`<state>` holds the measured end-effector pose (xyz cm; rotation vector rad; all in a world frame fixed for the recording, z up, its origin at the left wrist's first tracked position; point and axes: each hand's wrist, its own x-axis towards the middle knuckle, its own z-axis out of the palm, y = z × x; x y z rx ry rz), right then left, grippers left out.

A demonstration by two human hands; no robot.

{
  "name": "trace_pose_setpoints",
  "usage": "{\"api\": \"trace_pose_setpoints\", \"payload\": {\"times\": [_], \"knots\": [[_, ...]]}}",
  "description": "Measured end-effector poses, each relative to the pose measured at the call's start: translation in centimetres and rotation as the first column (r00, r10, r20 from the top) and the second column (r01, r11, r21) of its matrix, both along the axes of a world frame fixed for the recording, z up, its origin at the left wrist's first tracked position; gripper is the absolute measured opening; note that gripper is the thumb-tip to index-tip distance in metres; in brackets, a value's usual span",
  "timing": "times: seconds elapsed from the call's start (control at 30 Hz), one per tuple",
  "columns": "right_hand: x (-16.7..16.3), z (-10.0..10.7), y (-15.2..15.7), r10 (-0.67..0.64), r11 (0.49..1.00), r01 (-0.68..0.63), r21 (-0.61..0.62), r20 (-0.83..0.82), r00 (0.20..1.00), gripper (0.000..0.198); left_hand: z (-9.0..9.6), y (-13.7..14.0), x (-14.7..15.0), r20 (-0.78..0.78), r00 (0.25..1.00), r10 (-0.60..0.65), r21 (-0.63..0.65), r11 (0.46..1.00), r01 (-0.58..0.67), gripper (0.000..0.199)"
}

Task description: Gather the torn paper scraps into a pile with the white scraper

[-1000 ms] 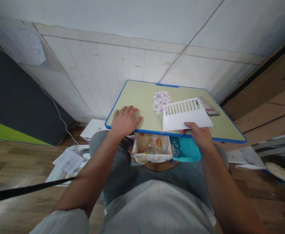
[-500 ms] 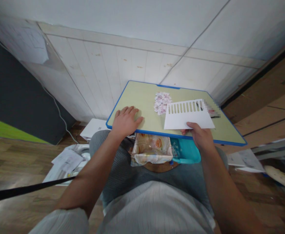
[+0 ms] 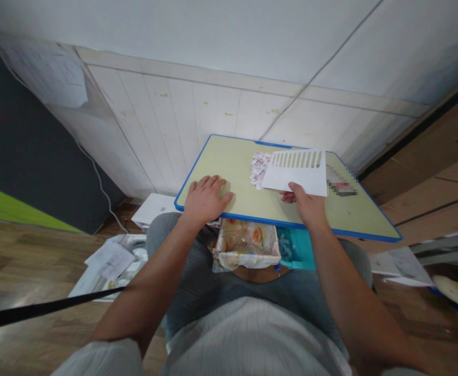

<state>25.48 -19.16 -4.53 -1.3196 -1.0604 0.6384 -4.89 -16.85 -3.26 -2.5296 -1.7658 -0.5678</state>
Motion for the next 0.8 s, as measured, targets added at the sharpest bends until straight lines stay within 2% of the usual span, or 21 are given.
{"api": "trace_pose_setpoints", "payload": {"times": [0.3, 0.53, 0.8], "knots": [[0.43, -0.09, -0.58, 0.001, 1.0, -0.001, -0.01, -0.069, 0.998, 0.034, 0.3, -0.14, 0.09, -0.015, 1.0, 0.007, -0.013, 1.0, -0.007, 0.049], [0.42, -0.2, -0.43, 0.046, 0.998, -0.047, -0.031, -0.019, 0.999, 0.039, 0.08, -0.04, -0.03, -0.007, 1.0, 0.004, 0.001, 1.0, -0.004, 0.049], [0.59, -0.2, -0.61, -0.051, 0.999, 0.051, -0.01, -0.05, 0.997, 0.028, 0.3, -0.14, 0.02, -0.002, 1.0, 0.007, -0.006, 1.0, -0.007, 0.048]]}}
